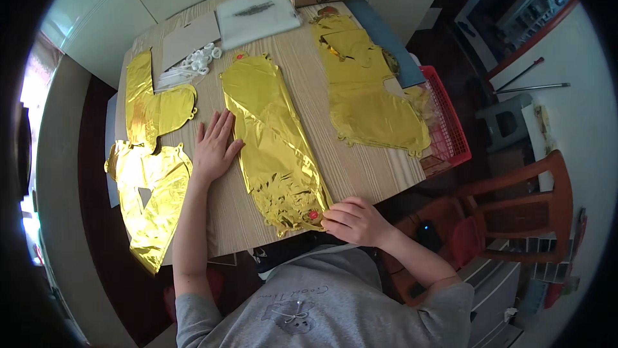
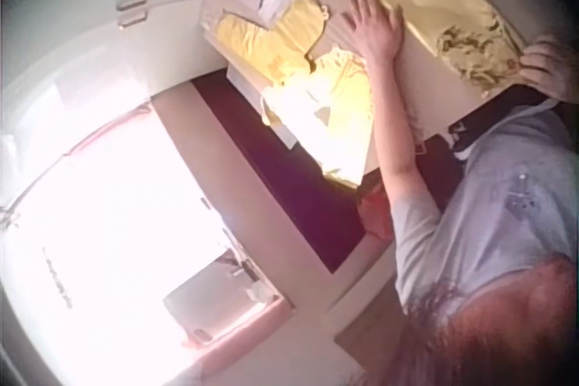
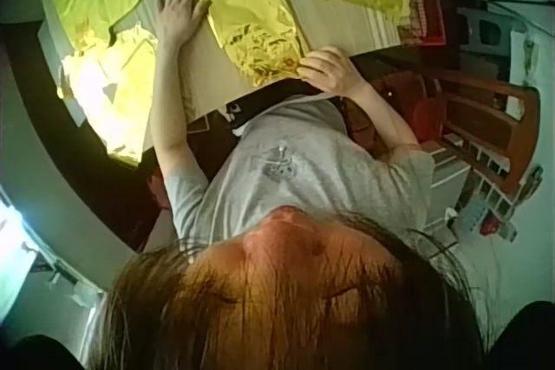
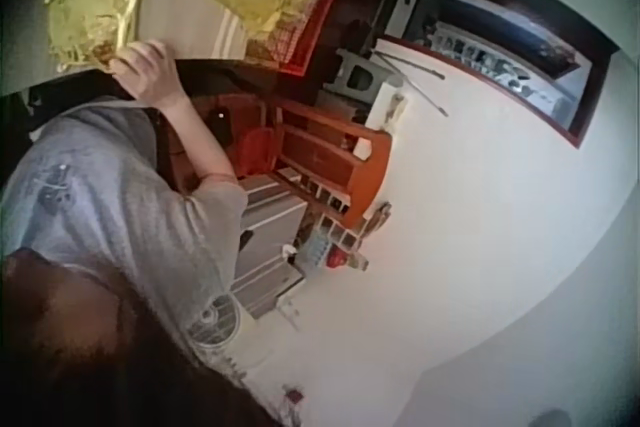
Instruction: Folding large gold-colored foil sheets on a table.
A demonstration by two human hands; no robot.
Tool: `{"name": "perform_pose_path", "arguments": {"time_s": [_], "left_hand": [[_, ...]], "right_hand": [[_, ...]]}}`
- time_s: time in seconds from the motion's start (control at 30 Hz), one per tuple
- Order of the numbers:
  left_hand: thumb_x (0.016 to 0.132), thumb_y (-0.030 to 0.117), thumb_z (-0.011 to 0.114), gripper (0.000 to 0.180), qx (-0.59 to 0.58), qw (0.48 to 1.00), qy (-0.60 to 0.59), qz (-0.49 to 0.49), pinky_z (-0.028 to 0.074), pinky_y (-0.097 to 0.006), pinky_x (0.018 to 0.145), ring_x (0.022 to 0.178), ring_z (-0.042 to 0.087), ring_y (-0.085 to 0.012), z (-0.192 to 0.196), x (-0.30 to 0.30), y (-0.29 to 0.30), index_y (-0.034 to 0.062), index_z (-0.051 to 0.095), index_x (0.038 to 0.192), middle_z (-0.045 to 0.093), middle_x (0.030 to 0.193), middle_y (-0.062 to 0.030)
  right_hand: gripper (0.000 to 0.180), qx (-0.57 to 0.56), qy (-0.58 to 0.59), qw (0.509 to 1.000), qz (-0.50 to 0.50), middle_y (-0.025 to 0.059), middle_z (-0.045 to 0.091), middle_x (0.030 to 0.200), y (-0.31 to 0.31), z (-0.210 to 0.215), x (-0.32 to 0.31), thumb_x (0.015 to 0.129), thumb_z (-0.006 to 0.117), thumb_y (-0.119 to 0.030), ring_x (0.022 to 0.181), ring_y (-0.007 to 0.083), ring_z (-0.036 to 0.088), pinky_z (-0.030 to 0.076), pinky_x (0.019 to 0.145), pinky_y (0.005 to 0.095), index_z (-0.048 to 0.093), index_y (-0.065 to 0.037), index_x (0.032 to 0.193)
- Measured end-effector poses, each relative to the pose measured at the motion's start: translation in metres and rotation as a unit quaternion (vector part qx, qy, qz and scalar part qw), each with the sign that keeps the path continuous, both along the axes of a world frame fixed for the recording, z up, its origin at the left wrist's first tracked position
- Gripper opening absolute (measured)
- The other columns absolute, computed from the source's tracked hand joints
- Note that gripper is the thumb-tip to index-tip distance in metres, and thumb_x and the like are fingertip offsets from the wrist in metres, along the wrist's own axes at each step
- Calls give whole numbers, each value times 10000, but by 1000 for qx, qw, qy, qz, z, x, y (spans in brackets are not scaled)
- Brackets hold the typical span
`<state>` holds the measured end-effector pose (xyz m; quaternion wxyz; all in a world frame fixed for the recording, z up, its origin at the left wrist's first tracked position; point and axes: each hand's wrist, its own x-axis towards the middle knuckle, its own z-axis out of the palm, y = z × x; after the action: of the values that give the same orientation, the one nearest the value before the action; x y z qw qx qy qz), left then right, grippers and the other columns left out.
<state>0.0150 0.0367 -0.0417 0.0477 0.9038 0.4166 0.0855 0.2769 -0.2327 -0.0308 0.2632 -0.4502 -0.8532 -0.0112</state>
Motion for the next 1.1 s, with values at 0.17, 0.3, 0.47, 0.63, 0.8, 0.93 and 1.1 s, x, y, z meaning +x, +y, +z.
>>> {"name": "perform_pose_path", "arguments": {"time_s": [0.17, 0.3, 0.47, 0.63, 0.8, 0.93, 1.1], "left_hand": [[935, 519, 430, 680, -2, 1000, 7, -2, 114, -488, 1163, 1429, 242, -256, 1, 0, 0, 105, 327, 1465, 326, 1523, -58], [936, 523, 426, 682, -4, 1000, 7, -1, 113, -488, 1162, 1429, 241, -259, 2, 1, 0, 104, 325, 1466, 324, 1524, -60], [935, 527, 429, 689, -3, 1000, 5, -1, 117, -490, 1160, 1428, 243, -264, 1, 1, -1, 104, 321, 1468, 318, 1527, -62], [933, 530, 430, 696, 1, 1000, 10, -1, 124, -492, 1159, 1427, 246, -265, -1, 0, 0, 102, 316, 1470, 316, 1528, -63], [932, 486, 460, 681, -14, 1000, 19, 5, 119, -481, 1163, 1436, 222, -257, 5, 3, -2, 102, 309, 1474, 299, 1536, -63], [931, 539, 424, 701, 5, 1000, 11, 2, 126, -494, 1161, 1423, 254, -264, 0, 1, 0, 98, 320, 1467, 323, 1523, -69], [931, 544, 423, 703, 4, 1000, 8, 1, 124, -497, 1160, 1423, 256, -267, 1, 1, 0, 96, 326, 1464, 327, 1521, -69]], "right_hand": [[190, 46, -13, 999, -9, -18, 634, 1042, 3, 1, 5, 778, 689, -153, 1007, 139, 588, 477, 860, 314, 688, -132, 967], [158, 62, 3, 998, -9, -14, 651, 990, 2, -3, 3, 787, 646, -136, 975, 131, 602, 480, 848, 301, 689, -109, 936], [150, 78, -7, 997, -18, -21, 657, 956, 0, -3, 6, 777, 656, -141, 940, 122, 609, 480, 840, 291, 696, -114, 919], [171, 79, -16, 997, -14, -24, 651, 977, -2, -5, 7, 775, 700, -172, 938, 135, 614, 491, 797, 312, 695, -121, 938], [132, 79, -17, 997, -19, -27, 656, 959, -3, -6, 6, 789, 643, -150, 938, 118, 609, 475, 834, 295, 684, -121, 911], [133, 81, -23, 996, -25, -38, 649, 957, -7, -8, 5, 795, 643, -158, 934, 110, 608, 460, 851, 323, 680, -132, 921], [133, 113, -47, 991, -54, -55, 632, 927, -13, -10, 1, 801, 648, -172, 899, 84, 602, 384, 951, 371, 682, -164, 929]]}}
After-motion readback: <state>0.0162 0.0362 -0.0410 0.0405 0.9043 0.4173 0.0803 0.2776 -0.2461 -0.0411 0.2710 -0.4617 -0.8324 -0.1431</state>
